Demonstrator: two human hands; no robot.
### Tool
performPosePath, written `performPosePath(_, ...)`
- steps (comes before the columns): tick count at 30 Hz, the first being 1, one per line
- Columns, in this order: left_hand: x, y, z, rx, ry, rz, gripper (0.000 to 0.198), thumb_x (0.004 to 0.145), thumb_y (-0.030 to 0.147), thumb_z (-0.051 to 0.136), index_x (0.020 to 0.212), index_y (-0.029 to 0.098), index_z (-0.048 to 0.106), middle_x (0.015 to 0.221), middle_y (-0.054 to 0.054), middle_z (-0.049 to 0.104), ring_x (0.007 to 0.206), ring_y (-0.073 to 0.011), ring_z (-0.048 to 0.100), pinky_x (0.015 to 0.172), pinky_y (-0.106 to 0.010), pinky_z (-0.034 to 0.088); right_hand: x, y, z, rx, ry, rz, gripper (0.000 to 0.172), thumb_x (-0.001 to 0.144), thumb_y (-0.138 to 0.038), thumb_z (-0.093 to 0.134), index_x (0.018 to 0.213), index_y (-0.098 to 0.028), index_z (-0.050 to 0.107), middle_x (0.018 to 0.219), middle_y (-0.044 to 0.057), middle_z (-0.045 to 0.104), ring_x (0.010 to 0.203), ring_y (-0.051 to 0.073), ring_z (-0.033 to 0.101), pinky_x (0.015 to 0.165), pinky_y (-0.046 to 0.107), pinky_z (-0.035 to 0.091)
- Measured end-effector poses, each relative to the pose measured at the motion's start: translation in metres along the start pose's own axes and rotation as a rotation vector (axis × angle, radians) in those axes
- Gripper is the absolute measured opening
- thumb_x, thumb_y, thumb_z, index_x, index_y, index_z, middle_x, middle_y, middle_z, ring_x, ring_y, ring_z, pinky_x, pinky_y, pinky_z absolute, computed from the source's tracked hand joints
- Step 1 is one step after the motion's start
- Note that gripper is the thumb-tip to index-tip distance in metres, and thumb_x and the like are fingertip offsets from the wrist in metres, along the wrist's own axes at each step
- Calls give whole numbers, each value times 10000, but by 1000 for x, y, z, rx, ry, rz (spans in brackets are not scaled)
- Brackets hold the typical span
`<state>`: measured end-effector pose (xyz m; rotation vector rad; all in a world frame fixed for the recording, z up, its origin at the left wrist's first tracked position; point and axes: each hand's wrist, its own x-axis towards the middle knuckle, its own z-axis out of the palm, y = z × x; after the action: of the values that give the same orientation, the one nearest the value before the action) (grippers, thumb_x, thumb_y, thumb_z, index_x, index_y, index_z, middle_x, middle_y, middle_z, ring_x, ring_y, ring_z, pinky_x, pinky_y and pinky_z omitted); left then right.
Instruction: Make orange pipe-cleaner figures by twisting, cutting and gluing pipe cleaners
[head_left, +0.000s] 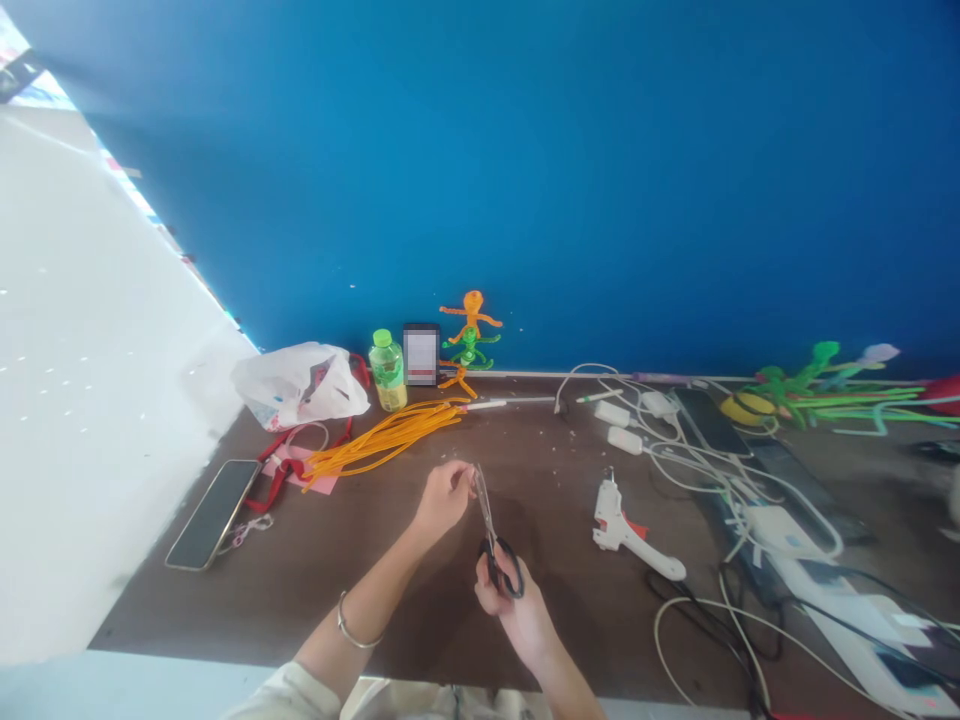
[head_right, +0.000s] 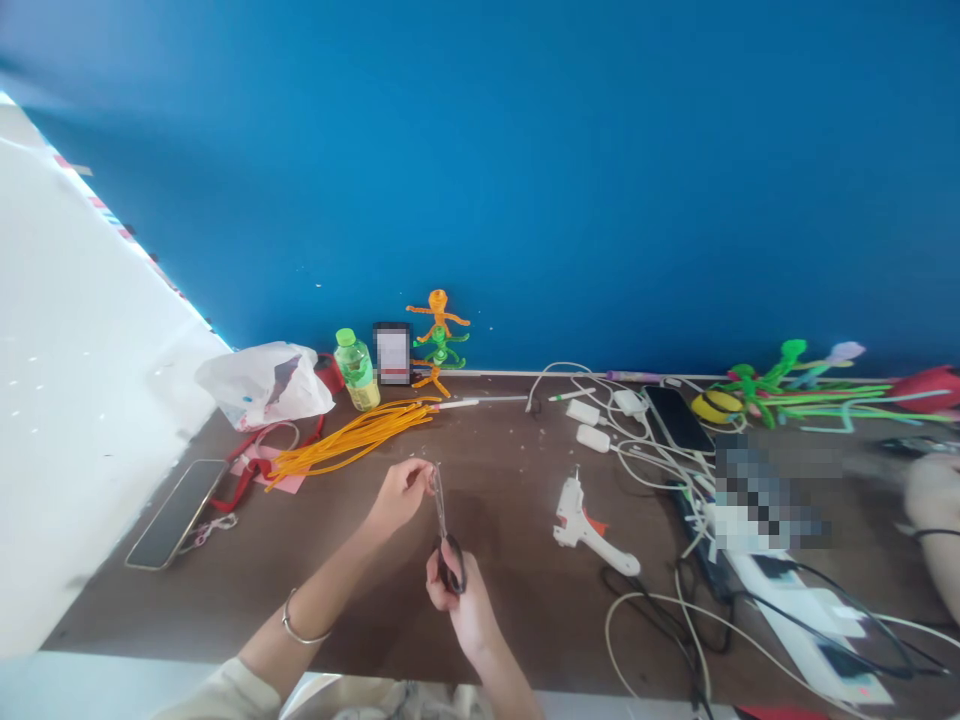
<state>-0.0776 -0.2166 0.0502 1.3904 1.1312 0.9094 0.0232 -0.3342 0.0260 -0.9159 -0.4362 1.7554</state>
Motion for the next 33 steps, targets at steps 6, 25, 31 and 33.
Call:
performPosePath(6,-1,1,2,-318,14,-138,214,732,347,565,688,138,574,552,18,503,520,-78,470,560,-217,401,-2,-4,6,127,-115,87,435,751,-534,522,533,-158,503,384,-94,185,384,43,123,430,248,112)
performPosePath(25,-4,-7,2,-983,-291,-293,234,651,279,712,661,117,544,587,23,461,547,-43,437,579,-191,371,-4,-6,-3,502,-376,195,496,806,-584,378,513,-196,279,340,-109,77,360,56,18,390,205,116)
performPosePath(31,-1,-15,3,-942,-302,-274,302,617,319,732,595,125,502,554,30,453,523,-42,430,560,-188,375,-3,1,-7,540,-365,218,506,804,-596,365,508,-203,248,311,-115,72,357,59,11,377,201,120)
performPosePath(33,0,-18,3,-923,-294,-282,314,605,331,738,582,125,503,543,31,458,517,-43,436,559,-191,383,-3,2,-8,540,-363,218,509,803,-604,354,509,-204,245,306,-116,69,352,58,9,373,202,116)
